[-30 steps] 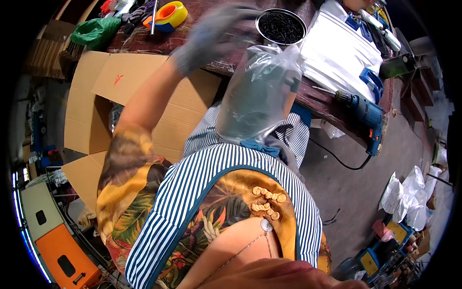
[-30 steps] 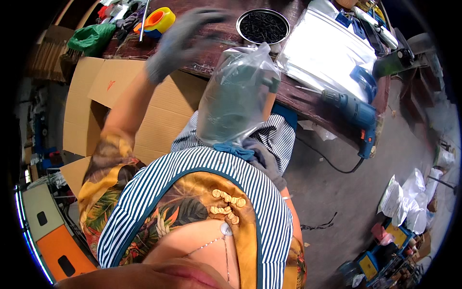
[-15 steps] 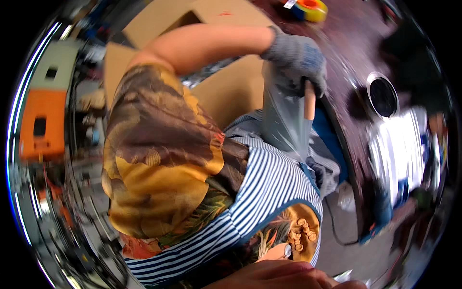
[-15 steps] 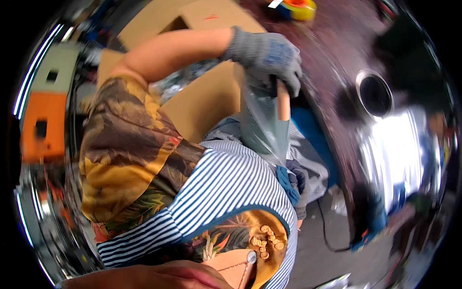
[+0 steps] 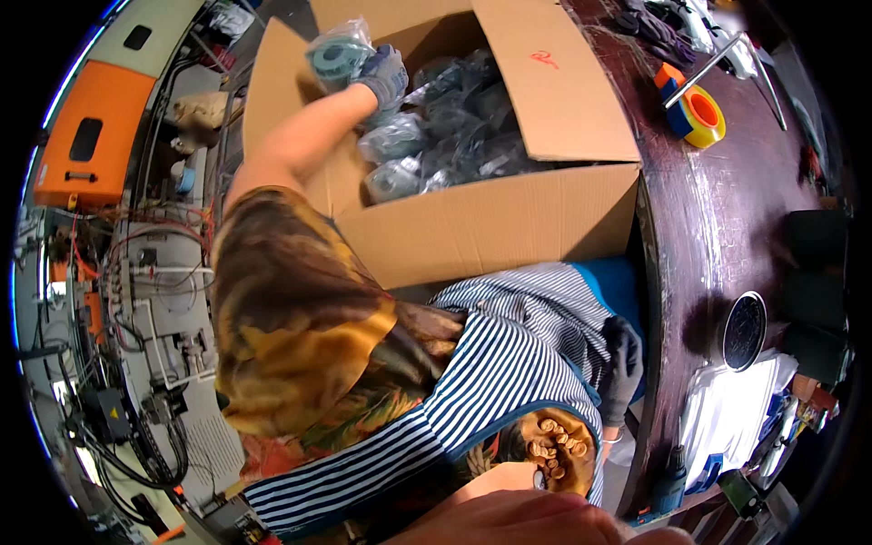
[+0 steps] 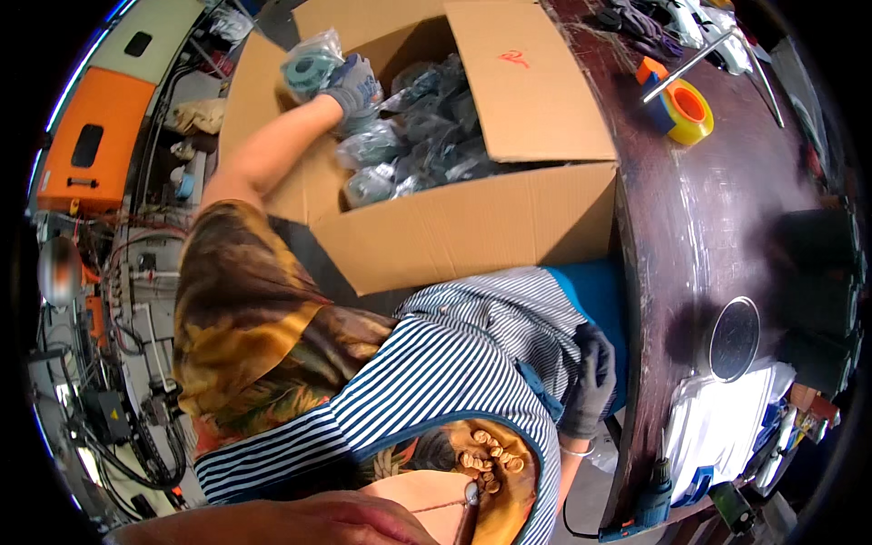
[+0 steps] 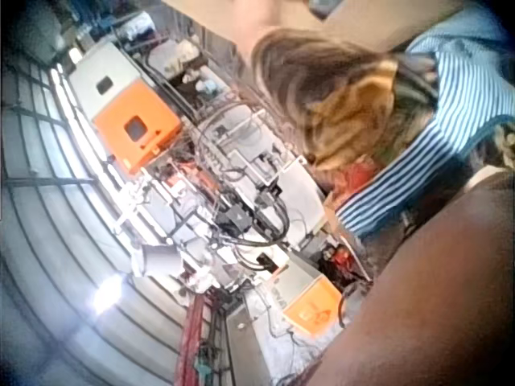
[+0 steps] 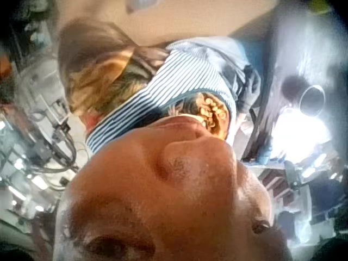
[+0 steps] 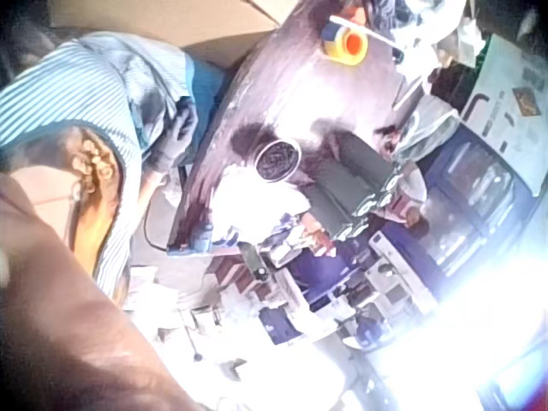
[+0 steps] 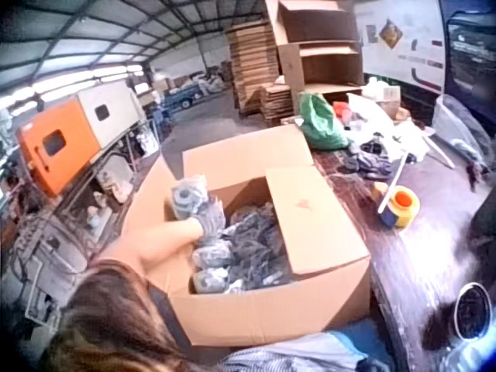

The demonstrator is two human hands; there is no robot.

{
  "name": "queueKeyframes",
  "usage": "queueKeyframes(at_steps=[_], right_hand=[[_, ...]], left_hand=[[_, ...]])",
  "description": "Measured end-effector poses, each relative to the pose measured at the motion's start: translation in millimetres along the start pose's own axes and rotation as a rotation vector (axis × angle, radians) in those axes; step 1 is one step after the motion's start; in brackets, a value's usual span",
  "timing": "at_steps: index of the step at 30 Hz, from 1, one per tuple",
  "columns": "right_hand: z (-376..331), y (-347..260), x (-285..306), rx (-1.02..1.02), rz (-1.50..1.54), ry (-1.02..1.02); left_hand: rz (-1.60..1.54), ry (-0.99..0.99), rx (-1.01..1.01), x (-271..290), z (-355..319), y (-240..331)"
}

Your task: The person uses a power drill to fasten a wooden handle onto several green insulated bottles, places each bottle into a plastic bag, and packs them into a large cardboard box which they then seal with tape and carry to a storage area.

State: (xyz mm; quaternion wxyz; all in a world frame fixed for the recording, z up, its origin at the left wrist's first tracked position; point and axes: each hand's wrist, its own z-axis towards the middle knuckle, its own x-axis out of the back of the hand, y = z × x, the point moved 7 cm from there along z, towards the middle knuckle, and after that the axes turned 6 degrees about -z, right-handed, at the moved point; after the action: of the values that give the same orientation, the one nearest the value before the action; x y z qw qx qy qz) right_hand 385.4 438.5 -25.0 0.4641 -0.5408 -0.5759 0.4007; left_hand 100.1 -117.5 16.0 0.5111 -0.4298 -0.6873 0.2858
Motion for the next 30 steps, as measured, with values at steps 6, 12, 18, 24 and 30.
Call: queueKeyframes(at_steps=[6,12,18,24,30], right_hand=[[8,26,-9,-0.145,-0.018,-0.075],[33,5,-21,-0.125,-0.152,-0.101],[65,9,-63,-0.058,-0.136,-0.341],[108,-70,-80,0.390,-0.446,-0.295],[160,-137,-156,1.034,-0.984,-0.059]], left_hand=[[-0.142,-0.090,-0.169,-9,80,49],[-0.264,-0.140,-0.001,-69,101,64],[-0.213,-0.063,-0.103,-171,42,99],[-0.444,0.352,0.137,61,-20,-65],[-0.890,-0.068,1.276,-35,-301,-181]])
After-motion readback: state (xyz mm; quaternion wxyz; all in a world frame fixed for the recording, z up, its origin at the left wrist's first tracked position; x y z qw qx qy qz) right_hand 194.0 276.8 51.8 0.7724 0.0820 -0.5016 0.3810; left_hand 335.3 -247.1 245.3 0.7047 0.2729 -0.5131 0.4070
